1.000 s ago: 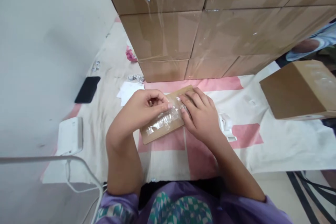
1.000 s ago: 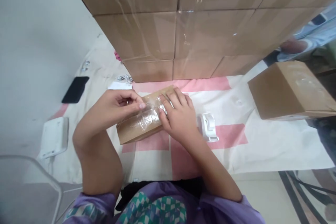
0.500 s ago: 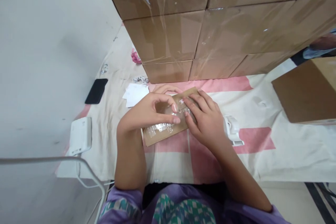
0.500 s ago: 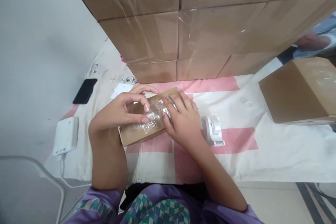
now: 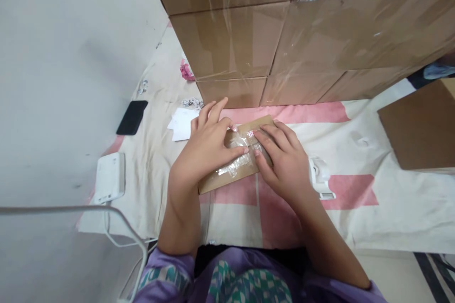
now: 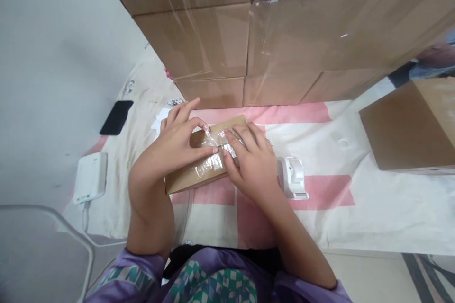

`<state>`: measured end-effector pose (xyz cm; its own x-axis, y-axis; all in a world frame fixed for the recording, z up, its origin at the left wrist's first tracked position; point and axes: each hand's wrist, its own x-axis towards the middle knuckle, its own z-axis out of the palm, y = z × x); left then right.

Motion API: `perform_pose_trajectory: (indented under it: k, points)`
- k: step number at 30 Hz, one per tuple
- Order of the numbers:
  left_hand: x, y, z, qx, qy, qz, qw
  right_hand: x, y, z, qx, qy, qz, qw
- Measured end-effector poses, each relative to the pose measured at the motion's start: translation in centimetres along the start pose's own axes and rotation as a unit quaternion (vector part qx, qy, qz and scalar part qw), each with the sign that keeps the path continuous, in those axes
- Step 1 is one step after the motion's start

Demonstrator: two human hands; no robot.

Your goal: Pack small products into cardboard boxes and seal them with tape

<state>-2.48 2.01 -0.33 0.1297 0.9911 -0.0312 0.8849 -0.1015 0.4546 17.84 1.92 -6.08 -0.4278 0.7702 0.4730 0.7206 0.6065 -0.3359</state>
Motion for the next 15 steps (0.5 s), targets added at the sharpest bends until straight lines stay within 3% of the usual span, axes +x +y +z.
perform_pose_trajectory:
  k: [9,12,15]
  points:
    - [0.6,-0.1,0.3,-0.037,0.068,0.004,0.997,-0.4,0.2,0.6,-0.004,0.019,-0.013,1.000]
    - [0.8,-0.5,0.2,-0.014,0.040,-0.014,0.999,-0.4,0.3,0.2,0.018,0.014,-0.007,1.000]
    - [1.2,-1.5,0.2,-0.060,-0.049,-0.023,0.997,-0.6,1.8,-1.1,0.105,-0.029,0.016,0.994]
